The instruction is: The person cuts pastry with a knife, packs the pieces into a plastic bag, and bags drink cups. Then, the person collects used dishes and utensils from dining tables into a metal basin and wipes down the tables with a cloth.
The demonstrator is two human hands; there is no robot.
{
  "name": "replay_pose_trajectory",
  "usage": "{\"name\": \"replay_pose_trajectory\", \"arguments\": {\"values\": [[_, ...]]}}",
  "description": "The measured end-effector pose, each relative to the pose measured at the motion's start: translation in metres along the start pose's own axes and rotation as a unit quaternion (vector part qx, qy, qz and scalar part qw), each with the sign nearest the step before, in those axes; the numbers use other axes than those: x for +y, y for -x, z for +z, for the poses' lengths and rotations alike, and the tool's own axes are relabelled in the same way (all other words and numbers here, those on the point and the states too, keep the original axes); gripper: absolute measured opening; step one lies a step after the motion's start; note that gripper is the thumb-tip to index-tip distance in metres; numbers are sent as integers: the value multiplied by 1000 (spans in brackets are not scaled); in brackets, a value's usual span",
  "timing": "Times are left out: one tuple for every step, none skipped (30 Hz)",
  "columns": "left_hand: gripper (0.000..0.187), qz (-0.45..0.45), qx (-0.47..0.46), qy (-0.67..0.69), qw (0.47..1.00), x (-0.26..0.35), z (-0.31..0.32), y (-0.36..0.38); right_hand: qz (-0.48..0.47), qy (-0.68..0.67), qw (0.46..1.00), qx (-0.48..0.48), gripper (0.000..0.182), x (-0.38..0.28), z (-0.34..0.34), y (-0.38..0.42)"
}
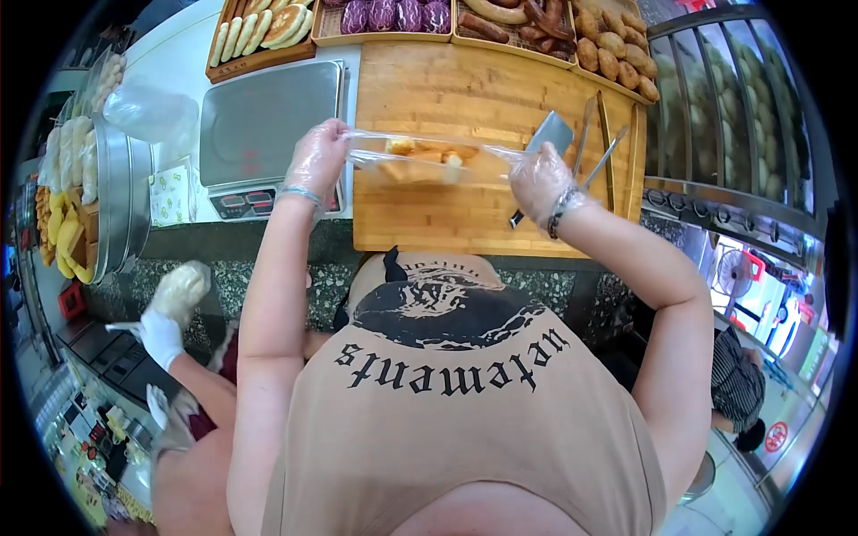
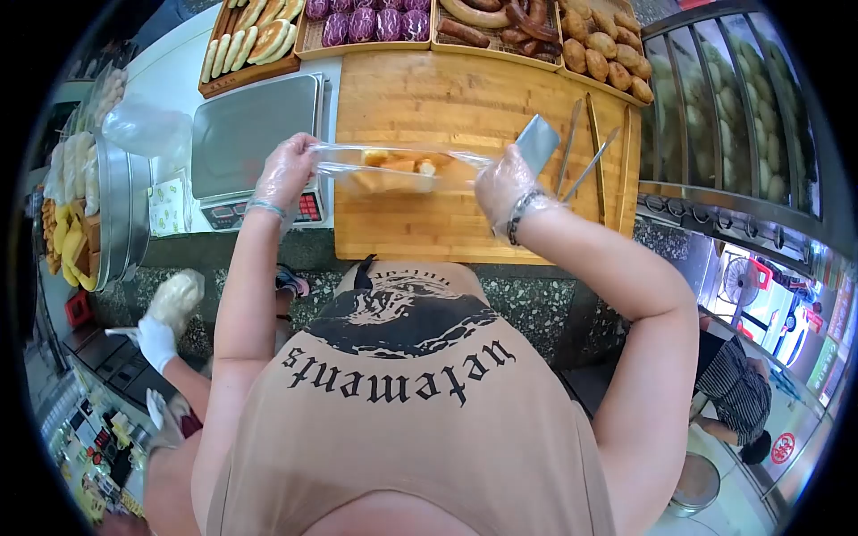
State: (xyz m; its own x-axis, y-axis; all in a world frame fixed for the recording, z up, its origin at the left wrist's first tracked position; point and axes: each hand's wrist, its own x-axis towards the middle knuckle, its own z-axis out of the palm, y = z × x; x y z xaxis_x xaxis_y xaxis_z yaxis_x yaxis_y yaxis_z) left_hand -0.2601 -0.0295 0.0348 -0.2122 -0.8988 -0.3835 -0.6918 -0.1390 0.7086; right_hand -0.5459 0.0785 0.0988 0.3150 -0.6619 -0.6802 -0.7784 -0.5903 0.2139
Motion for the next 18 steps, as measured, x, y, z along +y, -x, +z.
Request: {"name": "replay_pose_trajectory", "arguments": {"values": [[19,1,2,1,1000,-1,1,1,7,39,997,-72,16,5,-4,1],[19,88,36,-111,989,-3,1,2,23,18,998,-52,21,5,3,-1],[20,171,64,-222,958,-6,1,4,21,21,998,-50,21,6,-6,3],[20,168,66,-222,958,-9,0,3,-51,-27,998,-37,24,10,-23,10],[19,149,69,-195,967,-12,-3,0,-122,-75,989,-23,26,14,-38,18],[17,131,70,-167,975,-7,-7,1,-136,-132,982,18,31,17,-48,26],[17,130,74,-168,974,-1,-10,2,-137,-130,982,20,31,19,-46,28],[16,16,-19,53,998,6,-14,3,-175,-223,949,139,30,23,-41,30],[14,-98,-111,270,951,17,-19,7,-210,-312,892,253,29,24,-39,30],[15,-86,-136,311,936,22,-22,12,-211,-310,892,254,29,23,-41,32],[15,-84,-132,313,937,29,-24,18,-264,-486,780,293,26,23,-44,32],[13,-30,-144,313,938,40,-27,28,-307,-638,630,317,24,23,-48,32],[12,24,-155,311,938,51,-31,38,-311,-635,631,318,24,20,-40,24],[12,27,-146,310,939,63,-40,46,-413,-797,366,245,25,13,-24,8],[11,64,-101,298,947,75,-52,56,-468,-871,60,136,32,10,-17,-2],[9,100,-55,284,952,87,-61,66,-507,-857,47,82,49,13,-31,2],[9,100,-43,282,953,100,-69,75,-515,-852,49,75,49,6,-47,8],[9,185,31,132,973,114,-74,83,-355,-899,187,174,53,-9,-66,15]]}}
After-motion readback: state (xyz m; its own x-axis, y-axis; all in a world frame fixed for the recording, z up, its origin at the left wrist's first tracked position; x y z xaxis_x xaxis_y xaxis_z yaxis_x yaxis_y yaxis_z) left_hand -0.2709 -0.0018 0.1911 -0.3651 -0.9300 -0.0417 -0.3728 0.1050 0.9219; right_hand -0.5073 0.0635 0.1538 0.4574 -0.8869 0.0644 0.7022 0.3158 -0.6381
